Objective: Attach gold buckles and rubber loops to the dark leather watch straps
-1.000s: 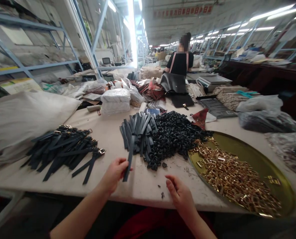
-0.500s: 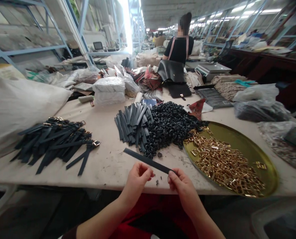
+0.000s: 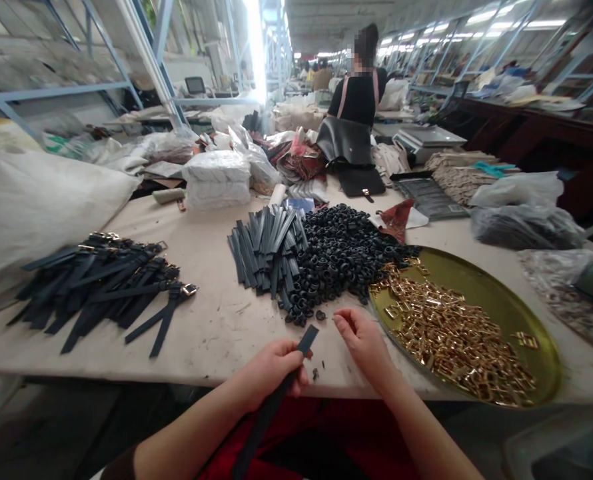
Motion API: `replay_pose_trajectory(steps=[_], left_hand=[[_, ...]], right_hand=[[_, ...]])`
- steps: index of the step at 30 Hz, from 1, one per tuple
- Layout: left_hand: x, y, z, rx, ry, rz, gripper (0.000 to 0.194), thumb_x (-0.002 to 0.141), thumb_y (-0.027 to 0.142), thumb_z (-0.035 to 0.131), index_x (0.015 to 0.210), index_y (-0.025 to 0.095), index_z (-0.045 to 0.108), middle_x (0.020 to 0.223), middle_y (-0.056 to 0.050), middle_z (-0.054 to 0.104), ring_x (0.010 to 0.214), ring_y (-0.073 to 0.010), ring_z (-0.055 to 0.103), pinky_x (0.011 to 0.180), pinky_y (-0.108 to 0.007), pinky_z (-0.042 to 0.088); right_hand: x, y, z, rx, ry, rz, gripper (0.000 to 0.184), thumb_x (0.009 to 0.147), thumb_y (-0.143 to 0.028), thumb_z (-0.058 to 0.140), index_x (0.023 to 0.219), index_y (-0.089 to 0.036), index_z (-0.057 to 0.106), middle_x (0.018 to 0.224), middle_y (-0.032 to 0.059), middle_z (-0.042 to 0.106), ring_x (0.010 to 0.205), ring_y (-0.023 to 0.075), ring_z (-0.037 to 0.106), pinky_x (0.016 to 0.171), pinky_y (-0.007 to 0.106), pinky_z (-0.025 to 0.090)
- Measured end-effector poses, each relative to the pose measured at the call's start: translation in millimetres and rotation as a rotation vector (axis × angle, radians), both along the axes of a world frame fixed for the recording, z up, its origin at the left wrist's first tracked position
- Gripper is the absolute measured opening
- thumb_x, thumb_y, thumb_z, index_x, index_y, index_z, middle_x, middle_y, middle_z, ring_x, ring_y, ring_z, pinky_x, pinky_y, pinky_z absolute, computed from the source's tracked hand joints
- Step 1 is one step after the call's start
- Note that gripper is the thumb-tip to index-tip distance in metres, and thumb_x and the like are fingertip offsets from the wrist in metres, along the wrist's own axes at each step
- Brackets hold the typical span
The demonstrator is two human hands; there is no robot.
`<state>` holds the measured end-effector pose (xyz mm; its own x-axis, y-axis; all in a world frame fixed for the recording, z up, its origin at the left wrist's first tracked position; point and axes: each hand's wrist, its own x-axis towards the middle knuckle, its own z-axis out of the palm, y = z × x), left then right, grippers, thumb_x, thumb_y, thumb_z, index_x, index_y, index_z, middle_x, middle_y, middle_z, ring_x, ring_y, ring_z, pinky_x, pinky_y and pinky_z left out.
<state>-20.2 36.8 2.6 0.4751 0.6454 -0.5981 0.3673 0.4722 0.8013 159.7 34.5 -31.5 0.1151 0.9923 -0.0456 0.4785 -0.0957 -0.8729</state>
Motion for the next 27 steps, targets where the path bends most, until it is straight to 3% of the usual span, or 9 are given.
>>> replay_pose_trajectory(steps=[2,4,8,11,16,22,25,27], left_hand=[[-3,-1,-0.7,-0.177,-0.120,0.146,0.021,0.074,0.026,0.045,0.091,0.014,0.050,0.058,0.003,0.057,0.041,-0.0059,0.046,0.042,-0.016,0.034],[-5,-1,0.0,-0.259,-0.190,0.217,0.023,0.071,0.023,0.049,0.091,0.013,0.051,0.060,0.001,0.058,0.043,-0.0057,0.048,0.041,-0.015,0.035],[-7,-1,3.7,-0.325,-0.264,0.273,0.025,0.068,0.015,0.047,0.092,0.011,0.051,0.064,-0.002,0.061,0.046,-0.0065,0.053,0.040,-0.014,0.036],[-6,0,5.3,-0.360,-0.283,0.262,0.026,0.067,0.013,0.045,0.092,0.010,0.050,0.066,-0.004,0.062,0.048,-0.0072,0.055,0.040,-0.014,0.038],[1,2,3.1,-0.386,-0.279,0.230,0.028,0.064,0.014,0.047,0.092,0.010,0.051,0.068,-0.004,0.061,0.049,-0.0076,0.055,0.040,-0.014,0.038],[4,-4,-3.4,-0.377,-0.302,0.196,0.034,0.063,0.014,0.046,0.097,0.013,0.053,0.070,0.000,0.056,0.050,-0.0058,0.049,0.043,-0.015,0.035],[6,-9,-5.1,-0.261,-0.232,0.178,0.034,0.069,0.019,0.046,0.102,0.015,0.054,0.074,0.001,0.052,0.052,-0.0053,0.043,0.046,-0.016,0.032],[9,-12,-3.9,-0.097,-0.152,0.124,0.032,0.076,0.027,0.043,0.102,0.016,0.057,0.073,0.002,0.051,0.055,-0.0069,0.041,0.048,-0.018,0.031]], right_hand=[[-3,14,-2.9,0.095,-0.300,0.051,0.020,0.080,-0.030,0.044,0.092,-0.018,0.055,0.089,0.0068,0.056,0.072,0.0165,0.053,0.070,0.031,0.041],[-8,26,-6.8,0.109,-0.493,0.138,0.020,0.079,-0.023,0.044,0.093,-0.018,0.057,0.092,0.0087,0.055,0.076,0.0184,0.053,0.072,0.032,0.041],[-11,28,-13.5,0.101,-0.551,0.188,0.019,0.079,-0.021,0.041,0.087,-0.016,0.058,0.088,0.0101,0.055,0.081,0.0215,0.053,0.074,0.034,0.041],[-4,14,-13.9,0.051,-0.281,0.104,0.019,0.079,-0.027,0.045,0.091,-0.016,0.055,0.089,0.0089,0.057,0.084,0.0211,0.054,0.078,0.035,0.041],[1,-14,-6.3,-0.240,0.384,-0.067,0.035,0.070,-0.045,0.057,0.091,-0.017,0.054,0.077,0.0022,0.058,0.068,0.0150,0.054,0.066,0.029,0.044],[-7,-30,-7.6,-0.340,0.854,-0.250,0.036,0.060,-0.044,0.070,0.082,-0.019,0.056,0.072,-0.0025,0.057,0.057,0.0078,0.050,0.058,0.022,0.043],[-7,-36,-6.1,-0.356,0.985,-0.288,0.033,0.058,-0.038,0.073,0.080,-0.019,0.057,0.073,-0.0029,0.057,0.056,0.0069,0.050,0.058,0.021,0.045],[-5,-42,-2.7,-0.364,1.033,-0.310,0.033,0.058,-0.035,0.074,0.082,-0.019,0.058,0.075,-0.0023,0.058,0.058,0.0070,0.052,0.059,0.021,0.047]])
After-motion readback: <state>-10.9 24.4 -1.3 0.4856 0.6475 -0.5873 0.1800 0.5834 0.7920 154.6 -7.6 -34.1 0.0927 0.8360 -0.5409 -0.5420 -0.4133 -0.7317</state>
